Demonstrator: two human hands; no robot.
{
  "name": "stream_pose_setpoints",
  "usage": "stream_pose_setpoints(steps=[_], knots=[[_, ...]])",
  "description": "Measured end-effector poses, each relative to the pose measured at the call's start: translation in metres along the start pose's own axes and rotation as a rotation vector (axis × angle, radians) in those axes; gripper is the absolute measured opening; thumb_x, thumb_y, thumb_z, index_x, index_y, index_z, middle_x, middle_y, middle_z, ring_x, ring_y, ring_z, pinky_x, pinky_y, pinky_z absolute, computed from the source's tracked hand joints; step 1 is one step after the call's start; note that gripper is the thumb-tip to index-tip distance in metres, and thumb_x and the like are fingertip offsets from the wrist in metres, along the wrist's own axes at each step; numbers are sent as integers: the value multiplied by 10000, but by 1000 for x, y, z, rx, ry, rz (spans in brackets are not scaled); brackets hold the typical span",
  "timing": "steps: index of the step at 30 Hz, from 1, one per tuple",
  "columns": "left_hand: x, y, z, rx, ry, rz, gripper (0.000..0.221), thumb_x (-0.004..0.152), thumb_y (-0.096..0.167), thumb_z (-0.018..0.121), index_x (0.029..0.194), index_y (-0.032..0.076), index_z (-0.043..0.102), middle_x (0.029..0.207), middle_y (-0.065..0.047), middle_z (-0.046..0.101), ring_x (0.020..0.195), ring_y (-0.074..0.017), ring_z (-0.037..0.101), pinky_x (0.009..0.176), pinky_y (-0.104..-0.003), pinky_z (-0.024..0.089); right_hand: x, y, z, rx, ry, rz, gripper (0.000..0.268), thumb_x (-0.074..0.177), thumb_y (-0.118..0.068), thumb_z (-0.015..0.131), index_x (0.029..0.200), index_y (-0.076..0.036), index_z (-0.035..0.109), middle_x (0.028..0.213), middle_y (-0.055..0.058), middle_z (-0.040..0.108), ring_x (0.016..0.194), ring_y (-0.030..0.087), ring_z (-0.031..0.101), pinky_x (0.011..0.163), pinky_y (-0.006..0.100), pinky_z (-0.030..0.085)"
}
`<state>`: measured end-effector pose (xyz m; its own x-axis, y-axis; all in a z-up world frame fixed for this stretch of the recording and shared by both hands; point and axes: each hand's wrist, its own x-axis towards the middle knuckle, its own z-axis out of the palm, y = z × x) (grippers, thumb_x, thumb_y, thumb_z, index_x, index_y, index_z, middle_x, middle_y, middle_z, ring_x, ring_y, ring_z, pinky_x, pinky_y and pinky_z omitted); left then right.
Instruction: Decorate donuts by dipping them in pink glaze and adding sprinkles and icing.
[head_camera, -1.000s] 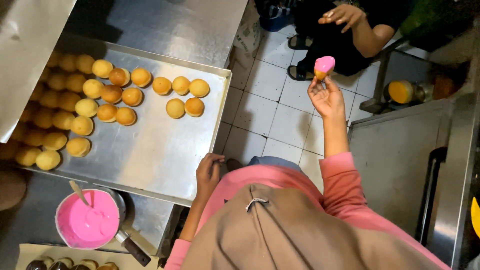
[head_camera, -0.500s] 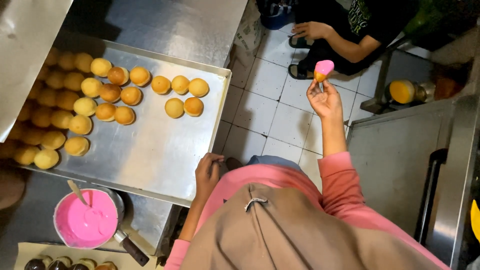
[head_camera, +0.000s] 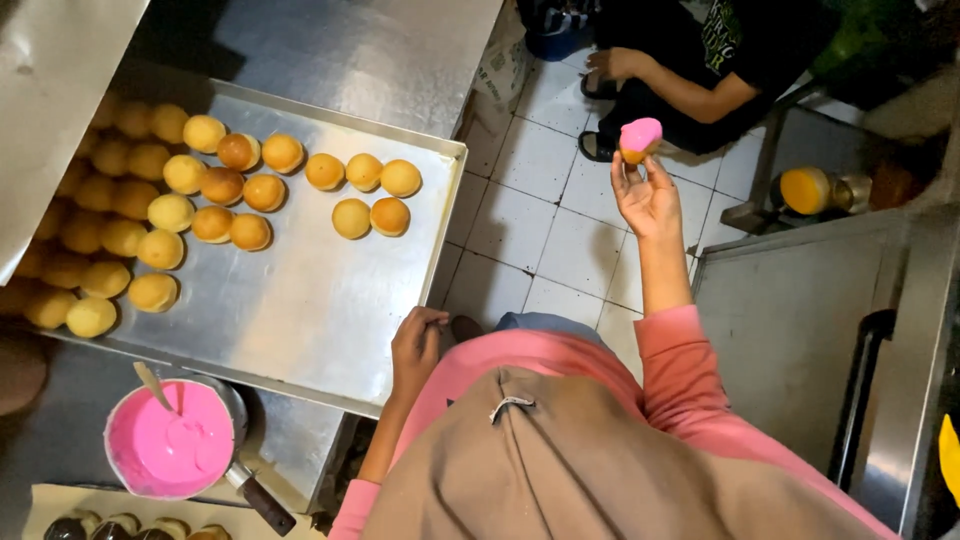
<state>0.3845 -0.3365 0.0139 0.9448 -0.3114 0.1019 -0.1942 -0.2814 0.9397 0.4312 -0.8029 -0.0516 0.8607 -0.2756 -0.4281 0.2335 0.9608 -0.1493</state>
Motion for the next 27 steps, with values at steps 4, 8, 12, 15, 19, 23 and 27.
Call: stream_pose_setpoints(steps=[4,8,12,15,19,23,27], knots=[[-1,0,-1,-62,8,-9,222,899,-132,503,1010,-20,659,933,-103,669,837,-190,675,754,-301,543,11,4,3,-135,-129,-97,333,962,9,672,1275,-82,603,1354,158,587,1262,364,619,1068,441,552],[0,-1,-3,-112,-3,-28,229,904,-138,493,1018,-28,659,937,-105,665,824,-178,674,748,-293,546,16,4,18,-239,-178,-420,332,969,19,675,1284,-63,606,1356,131,588,1245,294,641,1103,442,574],[2,-3,-3,-87,-10,-3,246,894,-140,496,1024,-28,671,935,-107,668,828,-178,673,740,-287,540,4,-27,43,-324,-192,-748,293,981,-4,687,1257,-57,601,1308,125,609,1224,300,633,1076,462,583],[1,-6,-3,-78,-9,-68,223,907,-135,502,1009,-30,671,935,-111,671,836,-183,668,735,-284,533,-22,-47,70,-593,-110,-1069,268,996,-26,715,1234,-49,593,1314,99,608,1245,275,629,1087,460,615],[2,-22,-2,-74,-8,-29,238,897,-135,489,1021,-29,662,944,-108,666,871,-171,680,768,-270,533,-48,-68,91,-917,-155,-1461,203,1055,-38,714,1233,-33,616,1307,95,601,1227,266,619,1133,421,551],[5,-25,-1,-85,-17,-55,232,910,-126,490,1025,-24,663,938,-99,664,852,-155,673,729,-258,525,-66,-70,107,-1216,-5,-1807,104,1087,-1,709,1180,4,662,1287,73,539,1252,219,566,1153,421,518],[6,-20,-1,-98,-19,-54,230,917,-128,488,1023,-21,662,937,-95,660,838,-147,659,726,-253,527,-60,-75,94,-1199,105,-1769,119,1081,-17,680,1196,8,660,1286,80,566,1226,205,590,1142,404,526]])
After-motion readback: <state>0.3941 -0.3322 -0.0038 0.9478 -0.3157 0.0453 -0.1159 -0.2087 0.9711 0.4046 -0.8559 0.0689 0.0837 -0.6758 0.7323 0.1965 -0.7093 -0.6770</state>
